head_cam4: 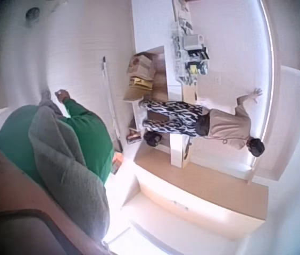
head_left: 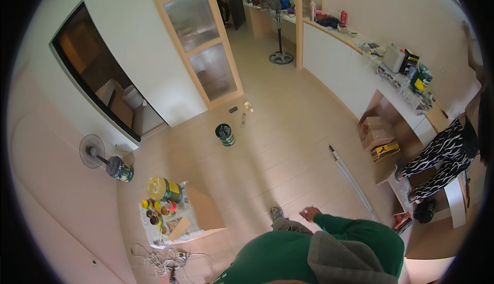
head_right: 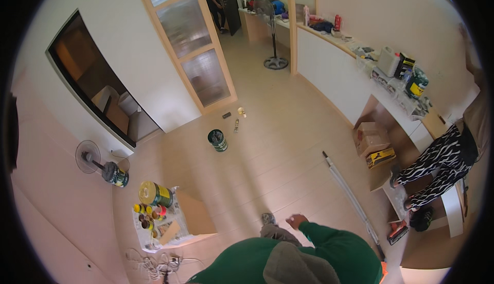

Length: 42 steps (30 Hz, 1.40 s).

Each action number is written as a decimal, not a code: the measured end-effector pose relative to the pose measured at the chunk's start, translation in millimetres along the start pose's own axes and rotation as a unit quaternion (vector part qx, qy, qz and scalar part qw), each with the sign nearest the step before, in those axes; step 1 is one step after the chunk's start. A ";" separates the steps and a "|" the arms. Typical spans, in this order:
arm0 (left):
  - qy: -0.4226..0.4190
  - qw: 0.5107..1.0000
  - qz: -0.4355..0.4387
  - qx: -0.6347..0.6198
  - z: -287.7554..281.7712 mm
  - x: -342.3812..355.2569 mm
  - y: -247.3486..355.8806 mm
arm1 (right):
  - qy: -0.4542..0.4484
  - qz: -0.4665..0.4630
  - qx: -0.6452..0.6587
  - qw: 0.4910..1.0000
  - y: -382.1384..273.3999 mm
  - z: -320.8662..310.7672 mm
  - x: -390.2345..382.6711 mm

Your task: The person paints the wooden frame of a door with frosted glass panels using a small brush and a container of light-colored paint. They repeatedly dip the brush into the paint and apply it to the frame sections between the glass panels.

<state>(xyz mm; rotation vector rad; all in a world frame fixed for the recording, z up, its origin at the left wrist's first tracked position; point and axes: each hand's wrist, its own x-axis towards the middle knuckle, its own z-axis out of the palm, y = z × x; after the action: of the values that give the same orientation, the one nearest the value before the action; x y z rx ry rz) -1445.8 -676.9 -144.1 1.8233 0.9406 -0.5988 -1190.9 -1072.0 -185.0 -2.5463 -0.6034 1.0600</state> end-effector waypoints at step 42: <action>-0.084 0.977 0.039 0.190 -517.1 514.1 602.7 | 0.032 -0.109 0.182 0.977 -326.3 -544.4 649.2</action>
<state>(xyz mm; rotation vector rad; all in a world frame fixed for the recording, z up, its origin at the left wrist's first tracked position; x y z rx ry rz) -658.6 -175.7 11.1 2.0953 0.6691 -0.9176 -466.4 -539.3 -59.6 -2.1352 -0.5930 0.9129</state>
